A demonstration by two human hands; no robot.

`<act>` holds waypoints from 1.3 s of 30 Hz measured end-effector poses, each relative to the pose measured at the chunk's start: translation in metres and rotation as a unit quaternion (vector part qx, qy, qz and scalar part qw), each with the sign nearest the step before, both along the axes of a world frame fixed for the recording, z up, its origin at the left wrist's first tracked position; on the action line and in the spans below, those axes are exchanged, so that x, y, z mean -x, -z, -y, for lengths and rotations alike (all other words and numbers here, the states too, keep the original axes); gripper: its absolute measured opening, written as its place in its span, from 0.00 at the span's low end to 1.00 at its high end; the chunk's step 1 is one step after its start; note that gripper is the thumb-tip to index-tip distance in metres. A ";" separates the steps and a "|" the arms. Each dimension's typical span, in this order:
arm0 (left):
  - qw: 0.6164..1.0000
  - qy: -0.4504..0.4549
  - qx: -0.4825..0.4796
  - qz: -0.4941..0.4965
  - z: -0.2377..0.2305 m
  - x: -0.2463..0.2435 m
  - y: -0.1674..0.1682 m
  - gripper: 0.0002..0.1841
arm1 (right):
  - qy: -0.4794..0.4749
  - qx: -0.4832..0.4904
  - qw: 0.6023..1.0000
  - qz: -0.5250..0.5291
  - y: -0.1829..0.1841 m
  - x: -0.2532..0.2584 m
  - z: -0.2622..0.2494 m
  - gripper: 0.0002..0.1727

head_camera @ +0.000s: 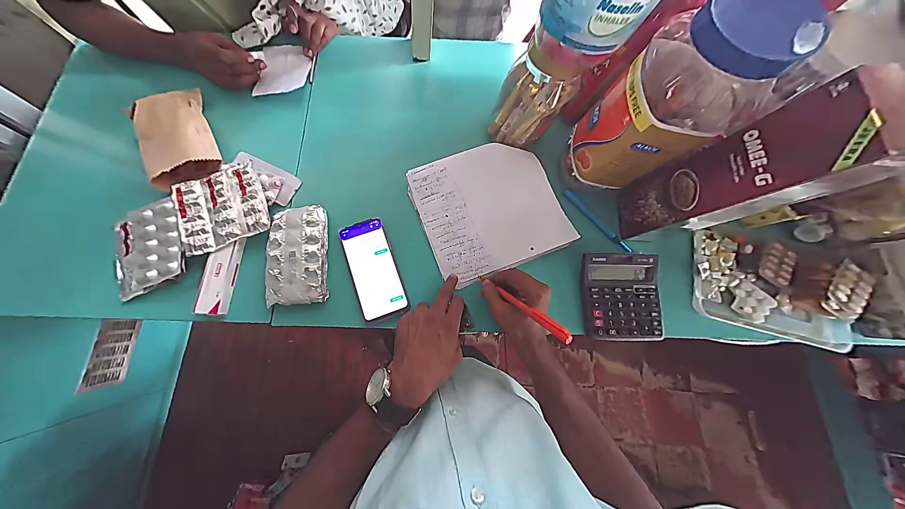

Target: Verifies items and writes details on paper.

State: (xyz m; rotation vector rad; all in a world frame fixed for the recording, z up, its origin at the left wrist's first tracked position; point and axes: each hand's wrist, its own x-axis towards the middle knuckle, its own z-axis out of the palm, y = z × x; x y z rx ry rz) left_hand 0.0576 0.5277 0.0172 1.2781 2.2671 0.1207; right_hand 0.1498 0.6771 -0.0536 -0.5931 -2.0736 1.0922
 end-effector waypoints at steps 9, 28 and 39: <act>1.000 0.001 0.017 0.015 -0.002 0.000 -0.004 0.29 | 0.032 0.073 0.994 -0.075 -0.005 -0.006 -0.006 0.03; 0.995 0.006 -0.079 -0.066 0.008 -0.002 0.012 0.25 | 0.001 0.030 0.996 -0.088 -0.015 -0.025 0.005 0.13; 0.991 0.013 -0.101 -0.089 0.009 -0.006 0.016 0.25 | 0.316 -0.040 0.931 0.179 -0.045 -0.170 -0.056 0.30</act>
